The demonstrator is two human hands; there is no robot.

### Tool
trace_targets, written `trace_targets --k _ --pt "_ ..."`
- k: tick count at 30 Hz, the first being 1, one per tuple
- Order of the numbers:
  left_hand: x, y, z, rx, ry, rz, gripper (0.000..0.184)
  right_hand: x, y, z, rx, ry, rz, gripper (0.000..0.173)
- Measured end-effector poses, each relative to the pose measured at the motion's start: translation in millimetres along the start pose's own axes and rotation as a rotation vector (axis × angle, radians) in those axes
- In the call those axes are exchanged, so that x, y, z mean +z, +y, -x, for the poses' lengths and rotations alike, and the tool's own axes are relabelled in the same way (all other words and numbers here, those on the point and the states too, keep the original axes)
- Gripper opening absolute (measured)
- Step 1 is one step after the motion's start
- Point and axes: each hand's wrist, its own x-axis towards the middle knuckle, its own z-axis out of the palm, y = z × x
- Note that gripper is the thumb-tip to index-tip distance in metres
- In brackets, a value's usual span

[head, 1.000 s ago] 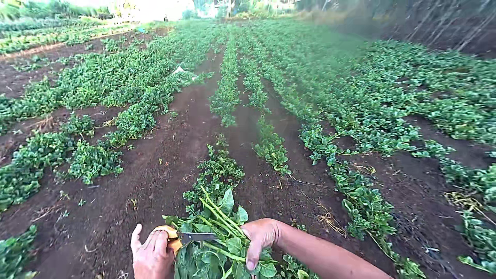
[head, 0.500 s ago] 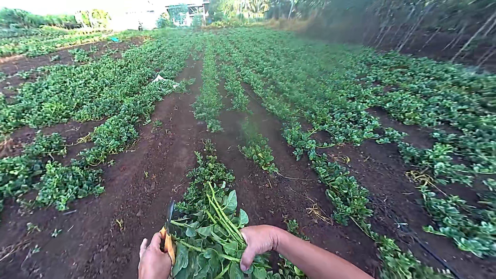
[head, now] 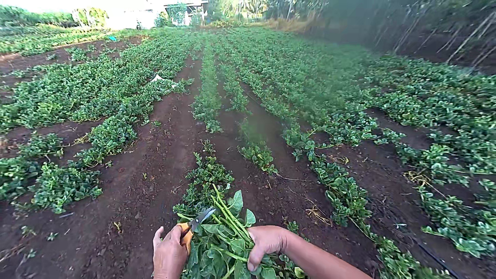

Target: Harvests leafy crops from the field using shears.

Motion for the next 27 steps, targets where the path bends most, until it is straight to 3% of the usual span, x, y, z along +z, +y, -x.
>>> trace_targets --k 8,14,16,19,24,27 --pt "10 2 -4 0.149 0.042 -0.104 0.024 -1 -3 0 -0.020 0.046 -0.075 0.037" --pt "17 2 0 0.113 0.037 -0.124 0.028 2 3 5 -0.020 0.066 -0.075 0.034" --pt "14 5 3 0.014 -0.030 -0.056 0.028 3 4 7 -0.009 0.086 -0.083 0.033" --pt "-2 8 -1 -0.352 -0.227 0.307 0.027 5 7 14 0.023 0.136 -0.103 0.029" --pt "-2 -10 5 -0.616 -0.056 1.018 0.017 6 29 22 0.081 0.250 -0.182 0.026" --pt "5 -30 11 -0.749 -0.040 1.151 0.015 5 56 26 0.068 0.343 -0.299 0.024"
